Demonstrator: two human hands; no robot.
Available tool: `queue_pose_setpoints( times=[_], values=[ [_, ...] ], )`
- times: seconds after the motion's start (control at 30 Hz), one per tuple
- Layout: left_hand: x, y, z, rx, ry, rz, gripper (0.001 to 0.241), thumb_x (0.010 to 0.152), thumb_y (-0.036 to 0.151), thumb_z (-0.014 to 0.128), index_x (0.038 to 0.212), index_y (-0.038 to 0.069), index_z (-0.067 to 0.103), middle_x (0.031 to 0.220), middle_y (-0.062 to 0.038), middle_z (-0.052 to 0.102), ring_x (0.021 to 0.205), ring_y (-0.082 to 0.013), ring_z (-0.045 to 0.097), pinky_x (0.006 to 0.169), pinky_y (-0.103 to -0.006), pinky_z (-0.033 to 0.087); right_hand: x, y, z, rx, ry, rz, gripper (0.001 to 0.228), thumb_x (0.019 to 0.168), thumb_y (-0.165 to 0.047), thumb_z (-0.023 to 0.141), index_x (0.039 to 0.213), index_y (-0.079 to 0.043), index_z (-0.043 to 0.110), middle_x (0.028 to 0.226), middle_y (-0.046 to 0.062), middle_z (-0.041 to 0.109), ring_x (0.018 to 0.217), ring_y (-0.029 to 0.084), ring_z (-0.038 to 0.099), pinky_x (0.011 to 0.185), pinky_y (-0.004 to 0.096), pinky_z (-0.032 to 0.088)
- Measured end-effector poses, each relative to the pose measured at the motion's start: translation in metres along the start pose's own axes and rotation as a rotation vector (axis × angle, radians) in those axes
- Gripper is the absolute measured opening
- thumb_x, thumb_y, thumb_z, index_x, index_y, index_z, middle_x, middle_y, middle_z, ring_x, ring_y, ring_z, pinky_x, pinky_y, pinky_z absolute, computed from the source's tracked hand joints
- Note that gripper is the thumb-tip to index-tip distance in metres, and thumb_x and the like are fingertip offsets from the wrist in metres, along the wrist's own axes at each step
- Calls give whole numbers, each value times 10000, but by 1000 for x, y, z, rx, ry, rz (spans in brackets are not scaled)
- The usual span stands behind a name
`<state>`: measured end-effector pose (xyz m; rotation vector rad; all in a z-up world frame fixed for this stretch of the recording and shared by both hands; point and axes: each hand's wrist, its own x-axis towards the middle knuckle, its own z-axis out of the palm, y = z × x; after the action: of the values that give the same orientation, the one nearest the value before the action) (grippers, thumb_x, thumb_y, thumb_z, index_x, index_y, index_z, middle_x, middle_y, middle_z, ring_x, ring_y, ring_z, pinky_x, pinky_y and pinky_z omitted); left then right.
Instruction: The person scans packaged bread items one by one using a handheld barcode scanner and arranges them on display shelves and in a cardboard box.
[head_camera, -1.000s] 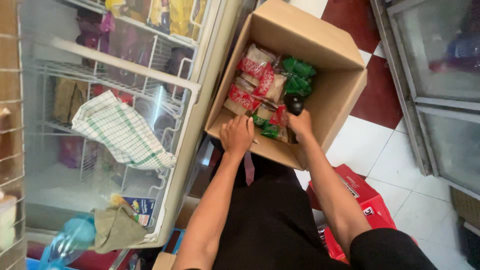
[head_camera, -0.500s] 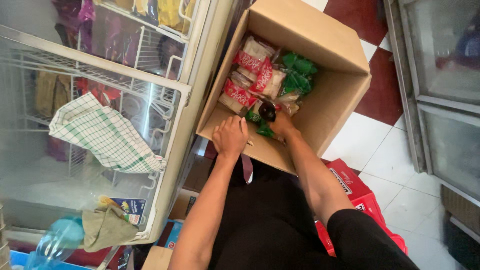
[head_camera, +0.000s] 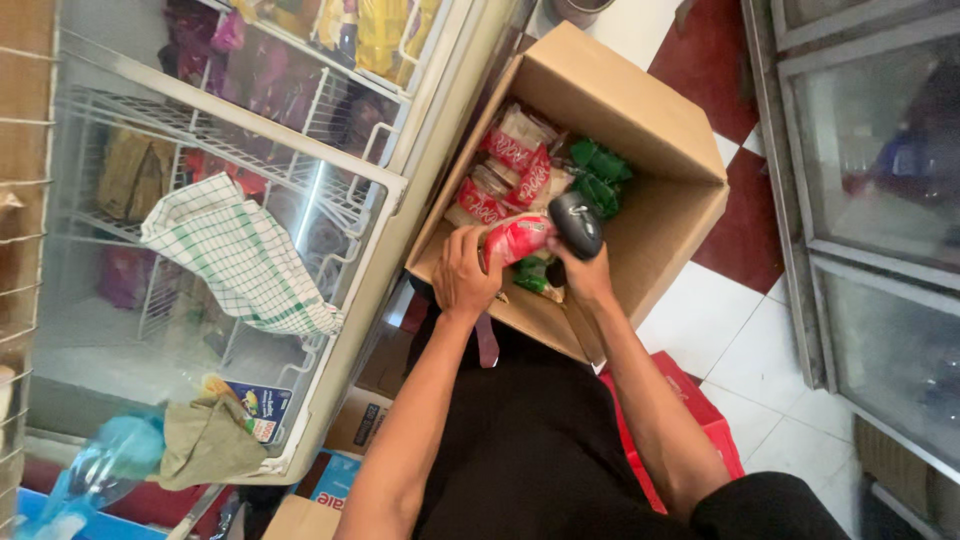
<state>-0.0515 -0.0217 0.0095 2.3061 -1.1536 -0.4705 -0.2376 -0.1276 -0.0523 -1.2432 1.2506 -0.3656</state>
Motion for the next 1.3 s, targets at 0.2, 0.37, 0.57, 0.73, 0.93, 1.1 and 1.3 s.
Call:
queue_pose_setpoints(
  times=[0.2,0.37,0.57,0.73,0.93,1.1,1.3],
  values=[
    [7,-21,-11,-630,51,-127,524,1029,342,621,1482,118,483,1457,-148,548,1320,-328,547,1007,-447,516,-16,-52,-5,537,-46,-210,261,909,-34,758,1146,-45,648,1024,31,665,967,168,636,899,342,506],
    [-6,-3,-76,-1664,-363,-553,858,891,359,613,1586,278,117,1489,35,418,1261,-224,547,885,-451,541,-25,-90,-8,472,-284,-365,161,910,-9,715,1053,-54,653,1066,32,665,972,159,632,926,321,514],
    [-23,-3,-118,-1599,-95,-203,798,950,39,690,1626,68,267,1540,-131,457,1364,-219,509,1153,-352,436,-56,-151,22,124,-172,-313,243,904,-46,768,1126,-50,668,1018,1,702,933,117,681,869,300,563],
    [-45,-21,-166,-1243,67,0,680,918,-34,694,1542,31,433,1500,-130,501,1352,-214,514,1139,-362,431,-83,-213,73,163,-204,-307,294,867,-51,798,1142,-41,694,1044,2,717,881,108,664,794,290,562],
    [-72,-35,-226,-1179,139,21,639,889,12,716,1487,23,490,1423,-116,543,1299,-168,541,1094,-337,494,-99,-234,124,176,-335,-329,262,841,-42,822,1059,-46,677,952,-9,688,846,89,651,744,260,574],
    [-93,-45,-251,-1076,405,-18,647,901,146,813,1451,29,492,1353,-115,603,1234,-164,593,1080,-331,507,-125,-253,164,-165,-323,-87,225,855,-83,832,1006,-40,671,857,13,628,702,124,582,553,347,486],
    [-118,-79,-267,-999,717,-15,623,873,129,846,1387,6,515,1413,-108,552,1276,-182,584,1075,-348,522,-152,-281,188,-313,-487,-544,138,919,-145,758,964,-28,698,746,9,652,665,86,584,618,277,501]
  ],
)
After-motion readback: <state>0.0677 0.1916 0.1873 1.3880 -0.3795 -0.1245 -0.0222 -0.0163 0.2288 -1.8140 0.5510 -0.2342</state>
